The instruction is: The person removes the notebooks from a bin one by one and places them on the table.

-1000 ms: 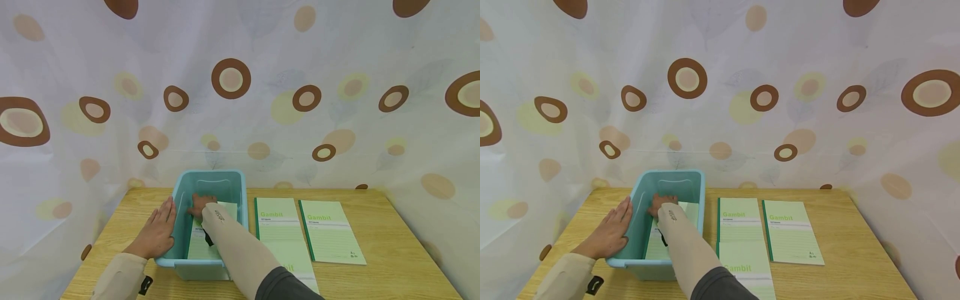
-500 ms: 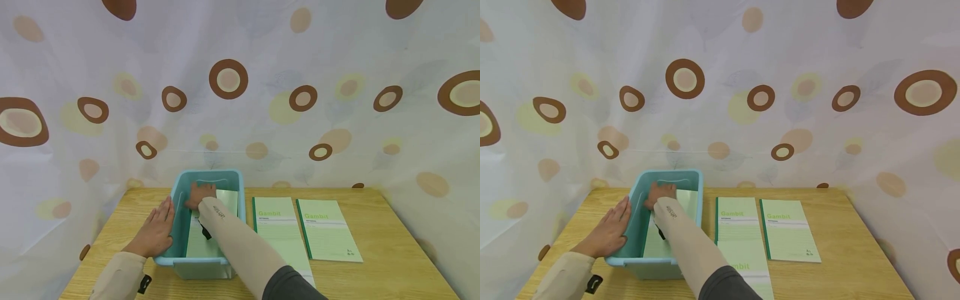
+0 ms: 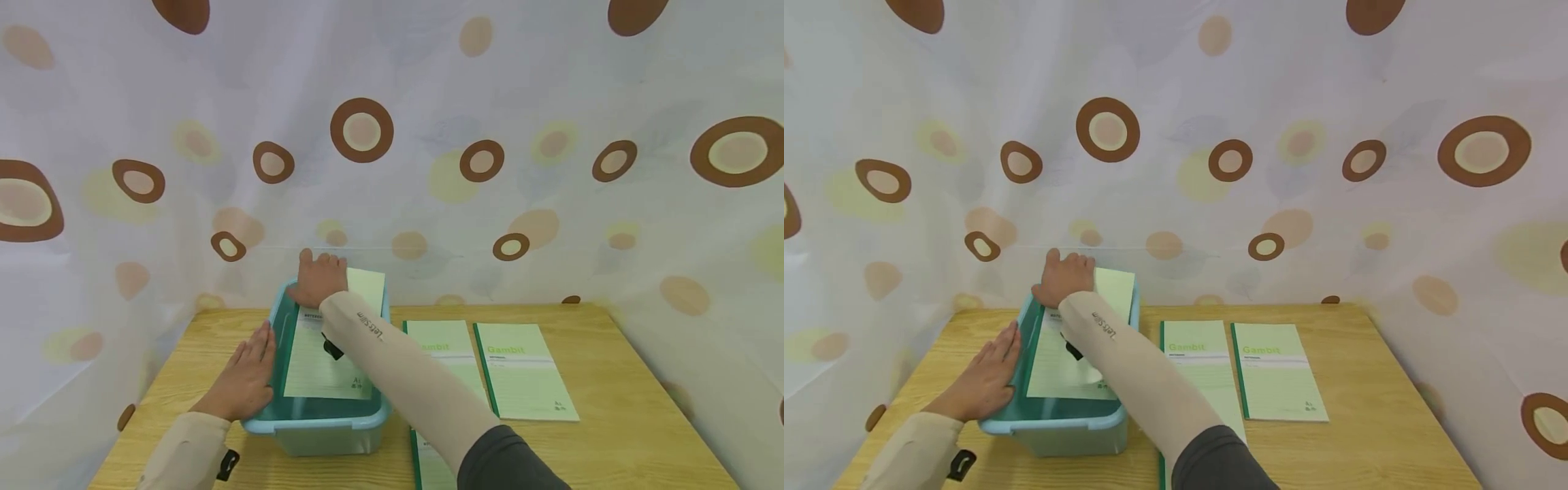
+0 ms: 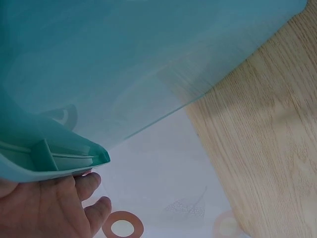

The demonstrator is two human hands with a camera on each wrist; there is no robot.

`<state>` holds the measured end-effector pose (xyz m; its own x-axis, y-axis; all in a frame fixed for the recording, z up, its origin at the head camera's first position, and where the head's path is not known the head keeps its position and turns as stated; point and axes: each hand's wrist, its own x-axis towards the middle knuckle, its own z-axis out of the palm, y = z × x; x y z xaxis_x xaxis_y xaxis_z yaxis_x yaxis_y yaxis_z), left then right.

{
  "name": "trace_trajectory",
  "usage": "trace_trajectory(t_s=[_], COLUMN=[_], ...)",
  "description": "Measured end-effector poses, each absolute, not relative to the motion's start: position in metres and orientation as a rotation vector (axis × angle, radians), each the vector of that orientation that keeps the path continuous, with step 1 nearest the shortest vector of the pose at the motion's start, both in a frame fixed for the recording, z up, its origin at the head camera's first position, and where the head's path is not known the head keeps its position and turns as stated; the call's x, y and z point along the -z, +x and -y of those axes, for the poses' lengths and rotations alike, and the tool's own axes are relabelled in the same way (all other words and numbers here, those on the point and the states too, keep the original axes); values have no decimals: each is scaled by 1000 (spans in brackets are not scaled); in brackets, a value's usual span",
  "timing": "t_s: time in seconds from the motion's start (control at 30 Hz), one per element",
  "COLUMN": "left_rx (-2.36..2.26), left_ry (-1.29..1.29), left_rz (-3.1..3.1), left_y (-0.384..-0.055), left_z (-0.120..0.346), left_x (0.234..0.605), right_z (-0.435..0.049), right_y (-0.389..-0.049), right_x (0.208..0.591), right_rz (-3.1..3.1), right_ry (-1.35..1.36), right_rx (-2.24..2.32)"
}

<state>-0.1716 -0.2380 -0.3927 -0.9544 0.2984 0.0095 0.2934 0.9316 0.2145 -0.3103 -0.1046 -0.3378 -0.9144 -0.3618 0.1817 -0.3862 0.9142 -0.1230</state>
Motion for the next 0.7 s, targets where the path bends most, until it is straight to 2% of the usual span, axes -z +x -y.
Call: trace_trajectory(t_s=[0.23, 0.43, 0.57, 0.7], left_rx=[-363, -373, -385, -392], left_ry=[474, 509, 513, 512], left_rz=[-3113, -3135, -3113, -3098], left_y=[-170, -170, -170, -170], left_z=[240, 239, 239, 240], left_x=[396, 396, 395, 394], right_z=[80, 40, 1, -43], right_y=[-296, -284, -279, -275], right_x=[267, 213, 196, 199], right_rz=[2872, 2821, 2809, 2836], right_ry=[574, 609, 625, 636], right_rx=[-395, -527, -573, -586])
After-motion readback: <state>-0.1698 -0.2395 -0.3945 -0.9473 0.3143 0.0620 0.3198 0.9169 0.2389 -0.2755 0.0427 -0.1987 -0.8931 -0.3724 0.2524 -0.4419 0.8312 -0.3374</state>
